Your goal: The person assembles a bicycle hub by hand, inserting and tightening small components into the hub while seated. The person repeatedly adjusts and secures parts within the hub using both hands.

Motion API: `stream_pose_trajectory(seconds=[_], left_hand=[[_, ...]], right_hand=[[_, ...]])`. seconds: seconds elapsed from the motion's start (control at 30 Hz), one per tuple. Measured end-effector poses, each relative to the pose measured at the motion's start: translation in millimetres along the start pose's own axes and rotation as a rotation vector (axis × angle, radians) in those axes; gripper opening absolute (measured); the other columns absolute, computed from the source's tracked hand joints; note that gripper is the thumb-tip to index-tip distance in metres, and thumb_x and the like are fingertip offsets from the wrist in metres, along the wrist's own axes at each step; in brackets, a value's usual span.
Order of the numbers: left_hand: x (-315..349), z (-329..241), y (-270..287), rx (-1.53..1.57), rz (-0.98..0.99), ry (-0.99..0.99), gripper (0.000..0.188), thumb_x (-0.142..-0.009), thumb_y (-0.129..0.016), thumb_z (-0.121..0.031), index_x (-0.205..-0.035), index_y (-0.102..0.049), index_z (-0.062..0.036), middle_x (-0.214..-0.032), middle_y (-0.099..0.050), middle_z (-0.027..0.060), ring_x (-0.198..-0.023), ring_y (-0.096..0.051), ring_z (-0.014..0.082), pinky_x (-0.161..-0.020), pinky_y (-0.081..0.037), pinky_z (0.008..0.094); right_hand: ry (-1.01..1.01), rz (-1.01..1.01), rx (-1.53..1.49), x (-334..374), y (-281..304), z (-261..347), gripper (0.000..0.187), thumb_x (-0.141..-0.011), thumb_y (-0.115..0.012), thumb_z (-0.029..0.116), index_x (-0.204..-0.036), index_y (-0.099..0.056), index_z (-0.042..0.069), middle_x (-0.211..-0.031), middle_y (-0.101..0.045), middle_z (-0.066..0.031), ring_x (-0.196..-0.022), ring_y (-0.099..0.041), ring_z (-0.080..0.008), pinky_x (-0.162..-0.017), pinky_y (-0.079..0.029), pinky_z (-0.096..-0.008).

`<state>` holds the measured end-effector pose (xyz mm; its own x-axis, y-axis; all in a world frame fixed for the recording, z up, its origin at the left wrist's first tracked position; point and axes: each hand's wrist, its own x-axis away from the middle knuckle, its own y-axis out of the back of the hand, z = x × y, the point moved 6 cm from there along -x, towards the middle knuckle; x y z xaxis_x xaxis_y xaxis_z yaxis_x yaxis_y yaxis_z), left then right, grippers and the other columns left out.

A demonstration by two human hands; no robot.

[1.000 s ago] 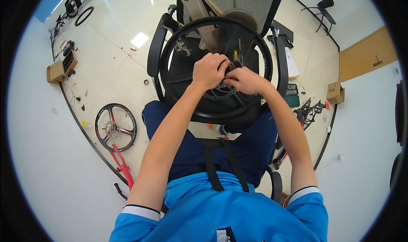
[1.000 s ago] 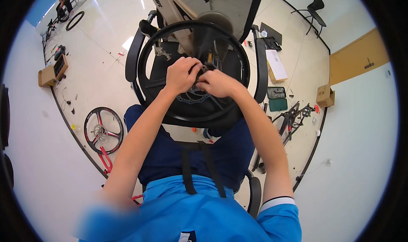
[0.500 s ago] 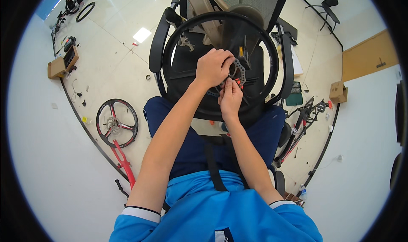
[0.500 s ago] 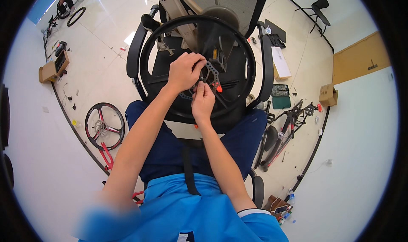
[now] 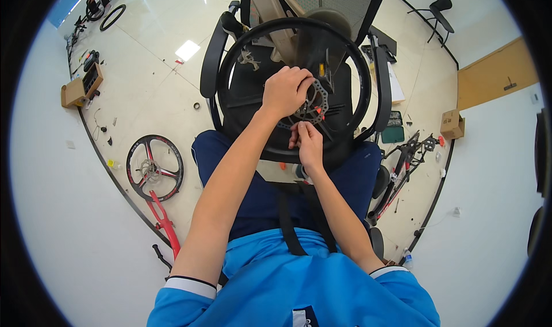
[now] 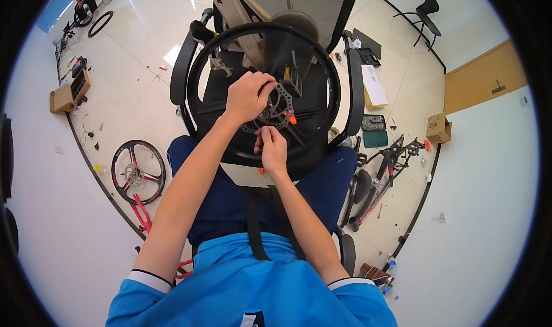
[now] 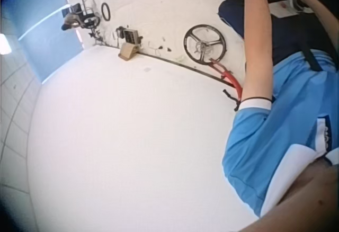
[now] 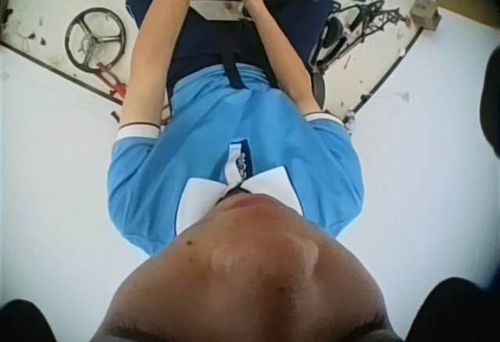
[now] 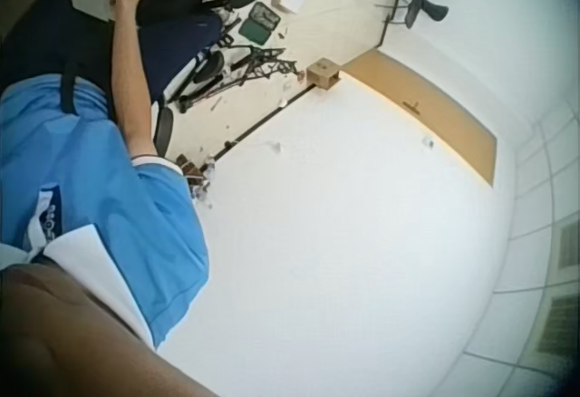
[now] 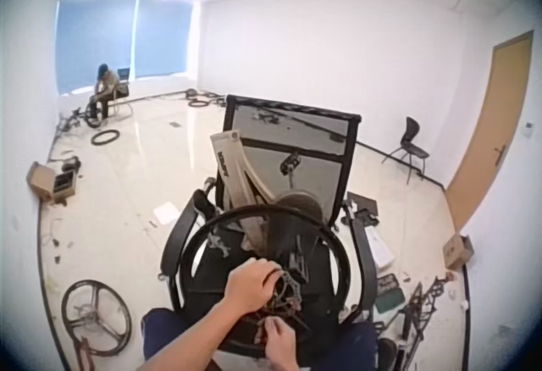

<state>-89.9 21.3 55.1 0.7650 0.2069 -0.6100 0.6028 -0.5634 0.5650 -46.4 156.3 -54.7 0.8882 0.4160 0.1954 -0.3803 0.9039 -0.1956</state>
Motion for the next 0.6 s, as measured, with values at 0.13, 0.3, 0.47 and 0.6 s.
stream_pose_trajectory(seconds=[0.13, 0.3, 0.47, 0.6], left_hand=[[2, -1, 0, 0.009, -0.012, -0.014, 0.011, -0.092, -0.066, -0.024, -0.091, -0.07, -0.014, -0.079, -0.063, 0.0017, -0.076, -0.061, 0.0247, -0.065, -0.05, 0.0366], [1, -2, -3, -0.038, 0.031, 0.044, 0.011, -0.092, -0.065, -0.025, -0.092, -0.071, -0.0155, -0.079, -0.064, 0.0015, -0.077, -0.062, 0.0248, -0.064, -0.05, 0.0379], [-1, -3, -4, -0.067, 0.064, 0.087, 0.012, -0.092, -0.065, -0.026, -0.092, -0.072, -0.0154, -0.078, -0.064, 0.0024, -0.077, -0.062, 0.0252, -0.065, -0.051, 0.0384], [-3, -1, -4, -0.023, 0.075, 0.056, 0.013, -0.092, -0.065, -0.027, -0.091, -0.072, -0.0164, -0.079, -0.065, 0.0016, -0.079, -0.063, 0.0255, -0.066, -0.053, 0.0393]], right_hand=[[0.021, -0.008, 0.109, 9, -7, -10, 0.034, -0.109, -0.044, 0.021, -0.095, -0.062, -0.004, -0.076, -0.064, -0.0075, -0.067, -0.065, -0.0138, -0.065, -0.055, -0.0276], [0.095, -0.069, 0.216, 5, -19, -10, 0.034, -0.109, -0.044, 0.018, -0.093, -0.061, -0.006, -0.079, -0.069, -0.0104, -0.072, -0.071, -0.0165, -0.066, -0.057, -0.0281], [0.017, -0.043, -0.011, 6, -35, -13, 0.033, -0.11, -0.043, 0.019, -0.095, -0.061, -0.006, -0.083, -0.07, -0.0121, -0.077, -0.073, -0.0187, -0.068, -0.058, -0.0279], [-0.025, 0.052, -0.066, 4, -32, -9, 0.031, -0.11, -0.044, 0.019, -0.096, -0.059, -0.004, -0.083, -0.069, -0.0105, -0.075, -0.071, -0.0179, -0.067, -0.056, -0.0279]])
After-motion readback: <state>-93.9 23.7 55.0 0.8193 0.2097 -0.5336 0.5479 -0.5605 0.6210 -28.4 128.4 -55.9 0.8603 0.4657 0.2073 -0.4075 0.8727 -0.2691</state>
